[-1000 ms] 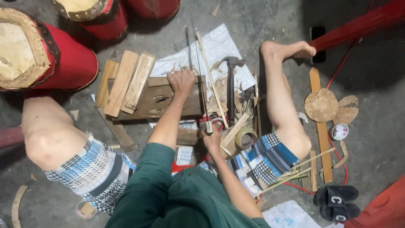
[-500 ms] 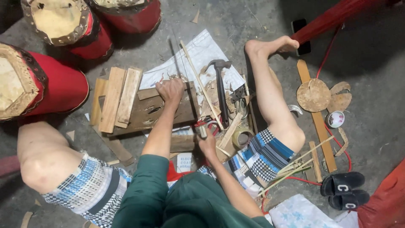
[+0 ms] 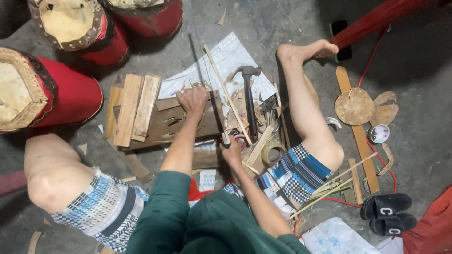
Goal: The person is using a hand saw to cut thin strips of wood from a larger block while sitting on the floor.
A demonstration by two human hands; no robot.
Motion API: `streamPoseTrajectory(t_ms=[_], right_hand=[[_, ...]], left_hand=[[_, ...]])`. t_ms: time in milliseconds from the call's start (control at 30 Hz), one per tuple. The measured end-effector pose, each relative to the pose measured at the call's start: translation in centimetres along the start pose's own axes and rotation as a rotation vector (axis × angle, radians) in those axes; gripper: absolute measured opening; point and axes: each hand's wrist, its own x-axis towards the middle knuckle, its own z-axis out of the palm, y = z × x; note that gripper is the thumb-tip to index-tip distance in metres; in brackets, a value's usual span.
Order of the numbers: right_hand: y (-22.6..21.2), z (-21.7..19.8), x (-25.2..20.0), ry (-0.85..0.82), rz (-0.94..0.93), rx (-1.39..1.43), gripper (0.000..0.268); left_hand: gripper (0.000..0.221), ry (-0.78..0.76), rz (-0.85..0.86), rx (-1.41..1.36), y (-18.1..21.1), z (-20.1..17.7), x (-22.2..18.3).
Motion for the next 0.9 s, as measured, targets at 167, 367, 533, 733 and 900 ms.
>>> streamPoseTrajectory(t_ms=[167, 367, 533, 733, 900], right_hand=[[-2.2, -1.6, -3.6, -0.012, 0.002, -0.023, 0.036], [0.0, 1.2, 0.5, -0.009, 0.01, -0.024, 0.033], [-0.5, -1.3, -3.1, 0.001, 0.003, 0.045, 0.035], [3.3, -2.4, -6.4, -0.043, 0.111, -0.005, 0.029], [1.3, -2.2, -2.7, -0.062, 0.006, -0.056, 0.034]], left_hand=[[0.032, -0.04, -0.03, -0.046, -0.2, 2.4, -0.8], [0.034, -0.054, -0.033, -0.046, -0.2, 2.7, -0.5], [0.036, -0.073, -0.048, -0.032, 0.2, 0.7, -0.2], [0.035, -0.119, -0.068, -0.044, 0.7, 0.2, -0.3], [0.037, -0.118, -0.095, -0.048, 0.8, -1.7, 0.1]])
